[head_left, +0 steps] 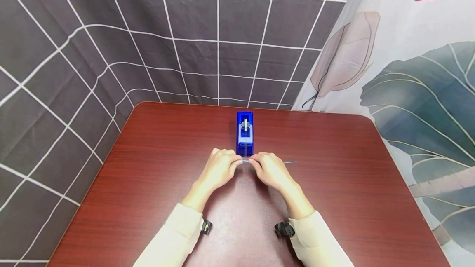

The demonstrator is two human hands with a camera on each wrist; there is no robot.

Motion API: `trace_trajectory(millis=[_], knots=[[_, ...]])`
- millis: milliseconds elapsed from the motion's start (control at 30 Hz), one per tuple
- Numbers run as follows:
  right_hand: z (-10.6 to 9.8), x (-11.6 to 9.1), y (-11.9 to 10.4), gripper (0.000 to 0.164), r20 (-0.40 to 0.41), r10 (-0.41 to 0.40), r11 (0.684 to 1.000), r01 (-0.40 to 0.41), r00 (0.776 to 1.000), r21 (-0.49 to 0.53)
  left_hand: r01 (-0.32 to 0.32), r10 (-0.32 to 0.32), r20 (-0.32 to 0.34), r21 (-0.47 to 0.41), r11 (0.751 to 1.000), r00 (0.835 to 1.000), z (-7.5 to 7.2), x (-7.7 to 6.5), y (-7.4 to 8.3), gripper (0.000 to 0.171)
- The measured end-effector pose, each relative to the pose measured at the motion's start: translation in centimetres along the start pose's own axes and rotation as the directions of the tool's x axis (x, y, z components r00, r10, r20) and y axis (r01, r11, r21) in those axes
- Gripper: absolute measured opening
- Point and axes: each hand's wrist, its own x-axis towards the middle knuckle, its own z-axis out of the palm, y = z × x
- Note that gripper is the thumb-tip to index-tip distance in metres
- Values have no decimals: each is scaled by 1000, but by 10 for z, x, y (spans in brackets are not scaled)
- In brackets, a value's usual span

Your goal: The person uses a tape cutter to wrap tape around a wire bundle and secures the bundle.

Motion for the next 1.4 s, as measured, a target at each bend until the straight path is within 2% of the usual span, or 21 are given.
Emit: trace_trajectory(millis=[167,267,433,633,800,900,1100,1267,1400], knots=[[2,-1,2,9,-45,-47,999,46,998,-13,12,-12,-27,5,1000,1000,0,0,0,11],[2,0,3,8,-60,-62,998,61,996,-11,30,-30,-21,0,1000,999,0,0,0,12],[2,0,4,9,-68,-64,998,64,996,-9,48,-48,12,-5,999,999,1,0,0,16],[2,-1,4,7,-85,-54,998,55,995,6,49,-49,-9,-14,999,999,2,0,0,13],[3,-1,5,6,-102,-69,997,71,992,16,61,-60,-30,21,998,998,-1,1,1,14],[3,-1,5,6,-106,-70,997,72,992,19,81,-80,-17,37,996,997,-3,2,2,18],[3,0,4,5,-87,-59,998,60,994,13,108,-107,23,-8,994,994,-2,1,1,18],[3,1,4,4,-74,-85,996,84,994,-6,113,-112,6,-39,993,994,0,0,0,15],[4,1,5,3,-95,-113,994,112,989,-15,119,-119,7,-35,992,993,-3,1,0,14]])
